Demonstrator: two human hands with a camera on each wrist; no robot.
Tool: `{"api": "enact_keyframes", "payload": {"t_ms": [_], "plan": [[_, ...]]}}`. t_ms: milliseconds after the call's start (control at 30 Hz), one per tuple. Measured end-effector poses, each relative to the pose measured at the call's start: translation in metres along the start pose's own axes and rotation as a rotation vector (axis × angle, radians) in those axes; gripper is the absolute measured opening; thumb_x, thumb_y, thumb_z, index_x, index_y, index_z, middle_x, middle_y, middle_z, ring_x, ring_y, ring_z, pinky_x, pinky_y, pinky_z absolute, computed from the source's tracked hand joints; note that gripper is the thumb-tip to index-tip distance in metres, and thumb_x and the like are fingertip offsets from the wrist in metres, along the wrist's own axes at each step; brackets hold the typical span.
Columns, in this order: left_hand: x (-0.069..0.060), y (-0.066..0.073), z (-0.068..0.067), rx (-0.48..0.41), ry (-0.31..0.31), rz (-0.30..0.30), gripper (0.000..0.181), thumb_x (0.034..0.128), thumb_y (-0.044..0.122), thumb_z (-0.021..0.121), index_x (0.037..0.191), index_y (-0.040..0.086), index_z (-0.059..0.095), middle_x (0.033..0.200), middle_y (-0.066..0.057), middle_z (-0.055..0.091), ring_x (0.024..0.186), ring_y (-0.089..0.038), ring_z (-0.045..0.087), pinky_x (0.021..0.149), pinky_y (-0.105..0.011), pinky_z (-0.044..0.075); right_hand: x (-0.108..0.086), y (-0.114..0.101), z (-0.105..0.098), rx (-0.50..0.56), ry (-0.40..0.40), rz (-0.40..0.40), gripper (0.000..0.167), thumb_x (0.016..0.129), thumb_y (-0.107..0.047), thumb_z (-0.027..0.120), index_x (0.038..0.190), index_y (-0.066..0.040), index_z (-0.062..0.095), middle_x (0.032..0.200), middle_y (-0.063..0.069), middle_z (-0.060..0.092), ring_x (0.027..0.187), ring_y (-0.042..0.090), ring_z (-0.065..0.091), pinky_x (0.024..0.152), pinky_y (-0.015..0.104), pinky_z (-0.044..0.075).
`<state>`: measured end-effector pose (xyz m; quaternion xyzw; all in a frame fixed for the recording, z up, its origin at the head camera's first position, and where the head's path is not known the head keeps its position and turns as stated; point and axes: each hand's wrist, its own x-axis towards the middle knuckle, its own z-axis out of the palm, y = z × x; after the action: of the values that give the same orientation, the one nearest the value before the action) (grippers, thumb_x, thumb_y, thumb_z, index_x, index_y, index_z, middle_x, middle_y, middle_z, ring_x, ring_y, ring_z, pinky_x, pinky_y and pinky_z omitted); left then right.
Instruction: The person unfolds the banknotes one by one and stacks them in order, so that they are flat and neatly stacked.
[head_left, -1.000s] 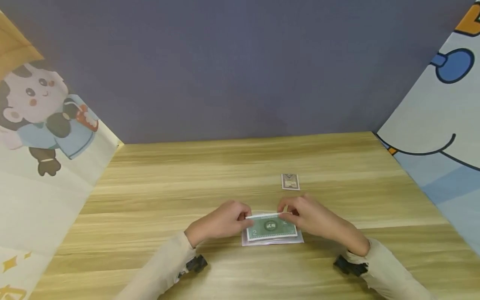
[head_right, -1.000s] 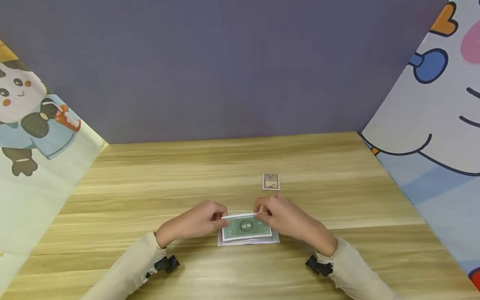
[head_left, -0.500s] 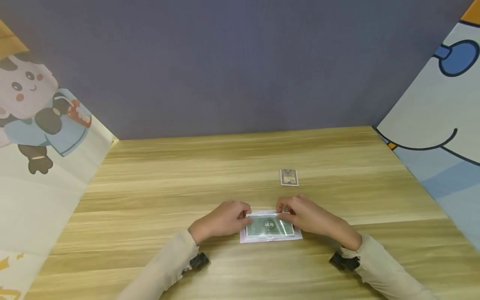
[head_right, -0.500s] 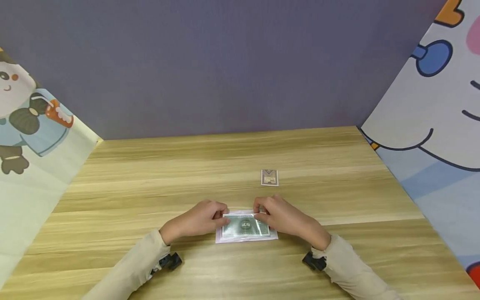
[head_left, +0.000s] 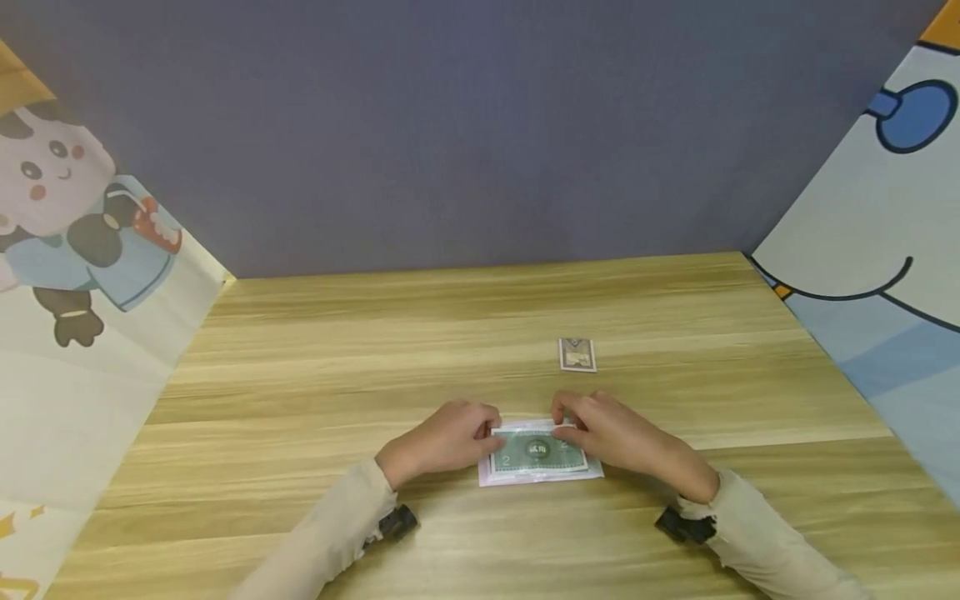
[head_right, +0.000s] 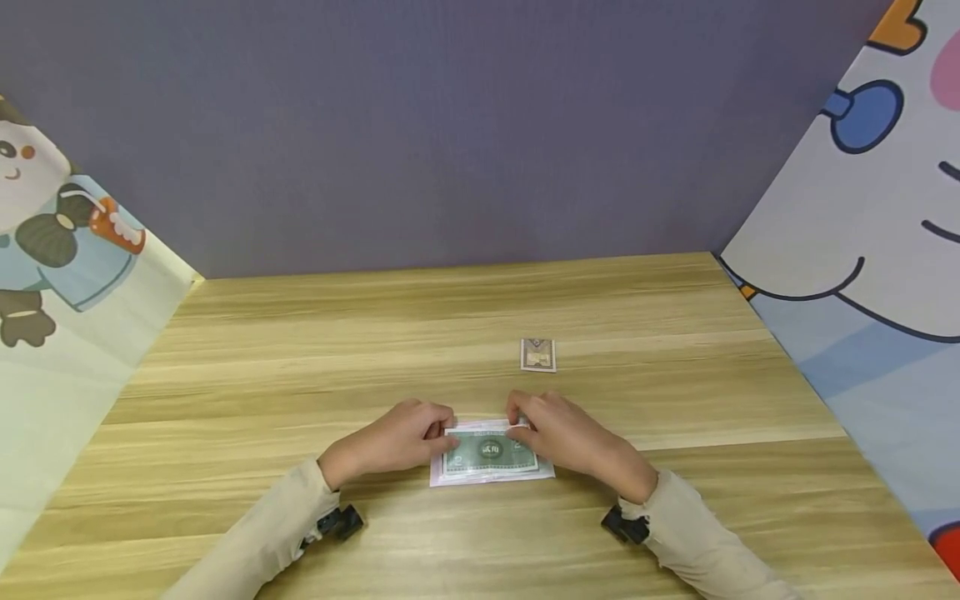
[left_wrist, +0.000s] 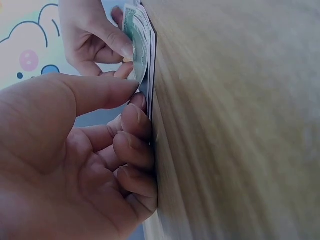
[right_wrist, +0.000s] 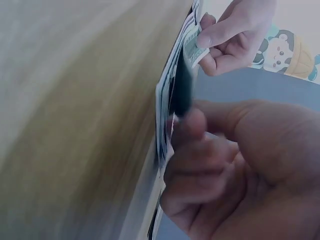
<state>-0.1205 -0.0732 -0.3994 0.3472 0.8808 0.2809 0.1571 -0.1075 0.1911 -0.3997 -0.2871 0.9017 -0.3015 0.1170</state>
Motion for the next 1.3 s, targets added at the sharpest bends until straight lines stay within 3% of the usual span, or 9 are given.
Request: {"api": "enact_keyframes", "payload": {"t_ms": [133, 333, 500, 733, 833, 933, 1033, 1133, 1300], "plan": [[0.0, 0.001, 0.0, 0.0, 0.011, -0.006, 0.031, 0.094, 0.016, 0.067, 0.068, 0.015, 0.049, 0.058, 0.009, 0.037, 0.052, -0.004, 0.035, 0.05, -0.02, 0.031, 0.0, 0.001, -0.001, -0.063, 0.033, 0.025, 0.012, 0.094, -0.02, 0.07, 0.095, -0.017, 0.058, 0.06, -0.012, 0.049, 0.048, 0.0, 0.037, 0.044, 0.02, 0.033], [-0.002, 0.0, -0.001, -0.015, 0.036, -0.037, 0.036, 0.0925, 0.018, 0.069, 0.066, 0.015, 0.044, 0.057, 0.01, 0.037, 0.049, -0.003, 0.033, 0.048, -0.019, 0.03, 0.002, 0.002, -0.001, -0.057, 0.018, 0.039, 0.012, 0.095, -0.02, 0.068, 0.096, -0.015, 0.057, 0.064, -0.011, 0.051, 0.051, 0.001, 0.038, 0.046, 0.02, 0.034], [-0.003, -0.001, -0.002, -0.024, 0.051, -0.064, 0.019, 0.0892, 0.019, 0.074, 0.09, 0.01, 0.057, 0.064, 0.007, 0.048, 0.054, -0.005, 0.042, 0.049, -0.022, 0.039, 0.004, 0.003, 0.0, -0.04, 0.012, 0.03, 0.012, 0.096, -0.019, 0.068, 0.098, -0.014, 0.057, 0.064, -0.011, 0.051, 0.052, 0.001, 0.039, 0.047, 0.02, 0.034], [-0.006, -0.001, -0.002, -0.058, 0.017, -0.064, 0.03, 0.0906, 0.021, 0.074, 0.112, 0.011, 0.056, 0.063, 0.005, 0.052, 0.053, -0.005, 0.044, 0.047, -0.022, 0.04, 0.003, 0.005, -0.002, -0.014, -0.01, 0.018, 0.011, 0.097, -0.021, 0.067, 0.1, -0.014, 0.058, 0.064, -0.01, 0.051, 0.052, 0.001, 0.039, 0.047, 0.021, 0.035], [-0.006, -0.001, -0.002, -0.069, 0.009, -0.056, 0.031, 0.0911, 0.021, 0.073, 0.114, 0.011, 0.055, 0.063, 0.006, 0.051, 0.052, -0.005, 0.043, 0.046, -0.022, 0.039, 0.0, 0.005, -0.005, 0.0, -0.037, 0.014, 0.024, 0.095, -0.034, 0.069, 0.105, -0.015, 0.059, 0.066, -0.01, 0.052, 0.054, 0.003, 0.042, 0.048, 0.022, 0.038], [-0.005, 0.0, -0.003, -0.072, -0.001, -0.054, 0.03, 0.0916, 0.021, 0.073, 0.115, 0.011, 0.055, 0.063, 0.006, 0.05, 0.052, -0.004, 0.042, 0.046, -0.021, 0.037, -0.004, 0.004, -0.009, 0.003, -0.082, 0.032, 0.049, 0.084, -0.049, 0.076, 0.116, -0.017, 0.058, 0.068, -0.009, 0.052, 0.056, 0.005, 0.045, 0.049, 0.023, 0.04], [-0.004, 0.0, -0.003, -0.076, -0.009, -0.052, 0.03, 0.0919, 0.021, 0.073, 0.114, 0.012, 0.055, 0.062, 0.007, 0.048, 0.051, -0.004, 0.041, 0.046, -0.02, 0.036, -0.007, 0.0, -0.011, -0.019, -0.123, 0.058, 0.069, 0.074, -0.052, 0.084, 0.126, -0.019, 0.053, 0.071, -0.008, 0.053, 0.058, 0.006, 0.046, 0.051, 0.024, 0.041], [-0.004, 0.0, -0.004, -0.075, -0.009, -0.049, 0.029, 0.0917, 0.021, 0.073, 0.113, 0.012, 0.055, 0.061, 0.007, 0.046, 0.051, -0.004, 0.039, 0.047, -0.02, 0.035, -0.009, -0.001, -0.011, -0.038, -0.136, 0.064, 0.073, 0.071, -0.048, 0.087, 0.128, -0.02, 0.051, 0.074, -0.007, 0.053, 0.061, 0.007, 0.046, 0.054, 0.025, 0.041], [-0.003, 0.001, -0.003, -0.075, -0.009, -0.05, 0.029, 0.0919, 0.021, 0.073, 0.113, 0.012, 0.055, 0.062, 0.007, 0.048, 0.051, -0.004, 0.04, 0.047, -0.02, 0.035, -0.01, -0.001, -0.012, -0.007, -0.14, 0.065, 0.064, 0.075, -0.041, 0.086, 0.125, -0.022, 0.052, 0.073, -0.006, 0.052, 0.062, 0.008, 0.046, 0.053, 0.024, 0.041]]}}
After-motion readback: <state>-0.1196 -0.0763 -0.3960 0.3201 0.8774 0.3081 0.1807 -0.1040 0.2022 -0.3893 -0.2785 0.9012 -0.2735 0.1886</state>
